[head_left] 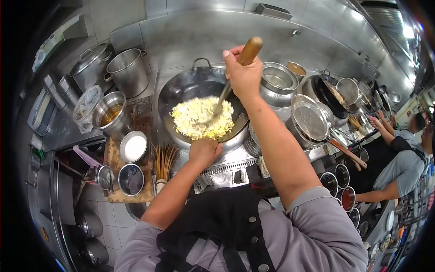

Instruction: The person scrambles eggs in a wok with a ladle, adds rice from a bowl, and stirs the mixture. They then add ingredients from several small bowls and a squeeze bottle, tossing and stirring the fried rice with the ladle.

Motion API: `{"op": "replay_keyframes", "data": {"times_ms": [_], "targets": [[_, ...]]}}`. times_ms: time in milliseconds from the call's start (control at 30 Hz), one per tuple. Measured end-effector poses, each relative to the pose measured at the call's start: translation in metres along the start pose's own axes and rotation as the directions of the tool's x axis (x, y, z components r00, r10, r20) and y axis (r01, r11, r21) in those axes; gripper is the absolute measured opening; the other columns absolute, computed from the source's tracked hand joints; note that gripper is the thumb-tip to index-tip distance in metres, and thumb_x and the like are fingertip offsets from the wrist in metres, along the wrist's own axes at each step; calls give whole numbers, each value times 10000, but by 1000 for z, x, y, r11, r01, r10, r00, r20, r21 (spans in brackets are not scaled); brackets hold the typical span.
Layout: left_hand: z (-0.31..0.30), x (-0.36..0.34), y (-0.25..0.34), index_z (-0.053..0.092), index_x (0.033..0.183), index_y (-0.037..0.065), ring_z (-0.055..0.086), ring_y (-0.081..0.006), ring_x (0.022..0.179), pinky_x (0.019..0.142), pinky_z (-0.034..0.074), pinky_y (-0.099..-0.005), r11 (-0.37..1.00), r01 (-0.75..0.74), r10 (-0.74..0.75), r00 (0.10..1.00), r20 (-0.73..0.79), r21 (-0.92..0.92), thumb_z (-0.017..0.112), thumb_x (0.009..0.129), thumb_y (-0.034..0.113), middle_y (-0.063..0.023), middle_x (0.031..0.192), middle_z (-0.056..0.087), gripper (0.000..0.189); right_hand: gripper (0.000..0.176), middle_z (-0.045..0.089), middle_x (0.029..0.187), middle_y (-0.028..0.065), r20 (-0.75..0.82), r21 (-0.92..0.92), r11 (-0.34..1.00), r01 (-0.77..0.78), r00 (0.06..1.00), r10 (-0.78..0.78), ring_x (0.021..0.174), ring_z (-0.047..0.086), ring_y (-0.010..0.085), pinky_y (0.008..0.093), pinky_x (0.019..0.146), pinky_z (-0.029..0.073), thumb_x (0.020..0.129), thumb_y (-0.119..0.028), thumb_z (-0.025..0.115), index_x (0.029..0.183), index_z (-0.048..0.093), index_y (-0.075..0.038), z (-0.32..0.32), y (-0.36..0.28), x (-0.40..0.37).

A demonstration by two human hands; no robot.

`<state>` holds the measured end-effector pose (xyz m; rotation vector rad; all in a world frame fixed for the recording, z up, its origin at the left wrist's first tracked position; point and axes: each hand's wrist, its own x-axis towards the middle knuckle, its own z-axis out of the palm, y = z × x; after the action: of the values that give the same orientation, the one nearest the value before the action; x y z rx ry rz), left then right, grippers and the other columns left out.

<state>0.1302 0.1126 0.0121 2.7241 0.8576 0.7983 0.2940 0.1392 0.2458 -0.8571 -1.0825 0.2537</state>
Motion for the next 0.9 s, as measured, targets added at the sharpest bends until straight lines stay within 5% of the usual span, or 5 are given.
{"op": "replay_keyframes", "data": {"times_ms": [133,300,467,567,900], "targets": [[-6,-77,27,680,679,96,662,-370,628,589,521,-526,1000,4,2,957,290,-18,588,961,427,-145,670,663,444,153,589,686,22,-24,124,992,-36,999,40,491,527,104,273,453,436,906,-76,758,947,622,-19,-23,-19,45],[-47,-14,12,692,699,106,676,-356,678,615,527,-513,998,12,-26,975,220,62,550,983,430,-128,701,674,454,161,643,734,38,66,265,964,-6,998,-12,530,572,102,261,476,457,882,-108,785,913,650,-27,-14,-76,29],[6,-23,9,713,764,96,686,-372,718,670,549,-494,998,60,-61,997,38,36,600,953,430,-158,741,689,400,175,584,641,14,24,-115,991,66,998,-64,503,544,99,267,472,428,908,-106,780,954,631,-27,4,18,4],[-21,-78,29,746,831,117,707,-358,737,663,559,-494,999,-8,23,922,387,-42,640,923,456,-152,807,721,367,197,631,709,14,5,154,987,-49,999,49,618,586,97,273,599,495,873,-139,807,927,650,-34,-7,-47,39],[-2,-37,13,641,622,81,666,-364,666,611,517,-506,998,-51,48,994,-101,-24,674,914,343,-150,633,628,394,203,597,665,13,32,-44,998,51,998,-50,508,548,87,252,474,425,905,-141,792,913,615,-42,9,15,7]]}}
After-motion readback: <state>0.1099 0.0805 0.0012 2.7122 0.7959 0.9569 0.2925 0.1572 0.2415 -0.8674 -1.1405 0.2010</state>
